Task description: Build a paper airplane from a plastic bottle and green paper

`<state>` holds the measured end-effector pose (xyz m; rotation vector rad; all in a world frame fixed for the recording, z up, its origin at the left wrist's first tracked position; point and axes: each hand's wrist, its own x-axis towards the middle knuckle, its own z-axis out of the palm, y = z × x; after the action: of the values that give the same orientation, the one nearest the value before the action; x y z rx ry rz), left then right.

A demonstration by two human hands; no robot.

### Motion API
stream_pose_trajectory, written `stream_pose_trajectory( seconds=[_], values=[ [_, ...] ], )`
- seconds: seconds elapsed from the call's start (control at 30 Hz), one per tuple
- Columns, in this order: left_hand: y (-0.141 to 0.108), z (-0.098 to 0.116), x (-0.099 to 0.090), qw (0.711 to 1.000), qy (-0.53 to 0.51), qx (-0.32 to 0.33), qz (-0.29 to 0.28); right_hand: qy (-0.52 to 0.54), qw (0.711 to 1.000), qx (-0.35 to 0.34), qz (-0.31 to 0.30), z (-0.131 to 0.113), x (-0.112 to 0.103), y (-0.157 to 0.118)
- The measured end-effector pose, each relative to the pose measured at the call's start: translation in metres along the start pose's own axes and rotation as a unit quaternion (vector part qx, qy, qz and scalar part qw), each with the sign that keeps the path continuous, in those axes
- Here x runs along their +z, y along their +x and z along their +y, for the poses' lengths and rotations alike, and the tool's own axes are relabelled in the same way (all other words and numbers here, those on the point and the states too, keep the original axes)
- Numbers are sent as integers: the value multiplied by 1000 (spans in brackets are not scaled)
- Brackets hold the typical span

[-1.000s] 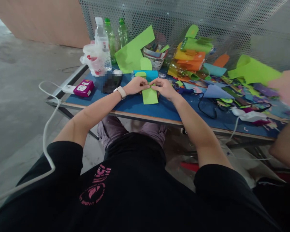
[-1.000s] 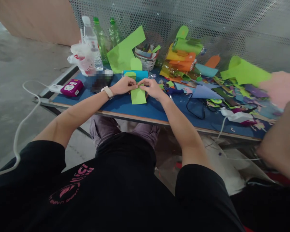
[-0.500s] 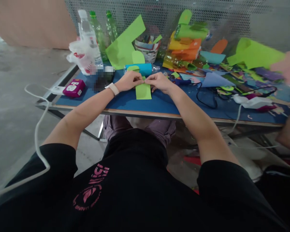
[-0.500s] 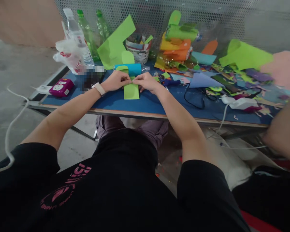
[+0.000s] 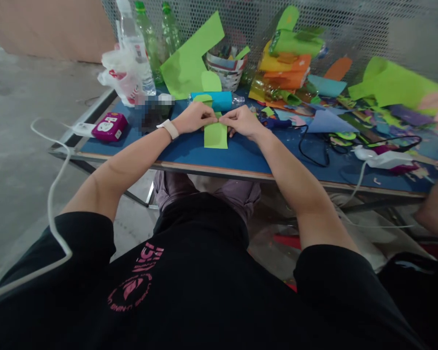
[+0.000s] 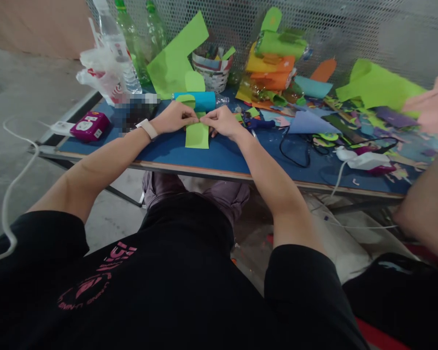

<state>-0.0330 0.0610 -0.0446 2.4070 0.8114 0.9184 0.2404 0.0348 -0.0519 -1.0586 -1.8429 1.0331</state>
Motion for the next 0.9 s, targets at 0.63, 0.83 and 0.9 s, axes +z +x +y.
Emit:
stream_pose_trajectory(
  seconds=[0.63, 0.83, 0.9],
  values=[
    [-4, 6, -7, 999, -10, -29, -20, -24, 998, 45, 45, -14, 0, -5],
    [-3, 6, -7, 999, -26, -35, -29, -19, 999, 24, 44, -5, -4, -1],
    [-3, 6, -7, 998, -36, -38, -26, -24, 999, 22, 40, -5, -5, -1]
  ],
)
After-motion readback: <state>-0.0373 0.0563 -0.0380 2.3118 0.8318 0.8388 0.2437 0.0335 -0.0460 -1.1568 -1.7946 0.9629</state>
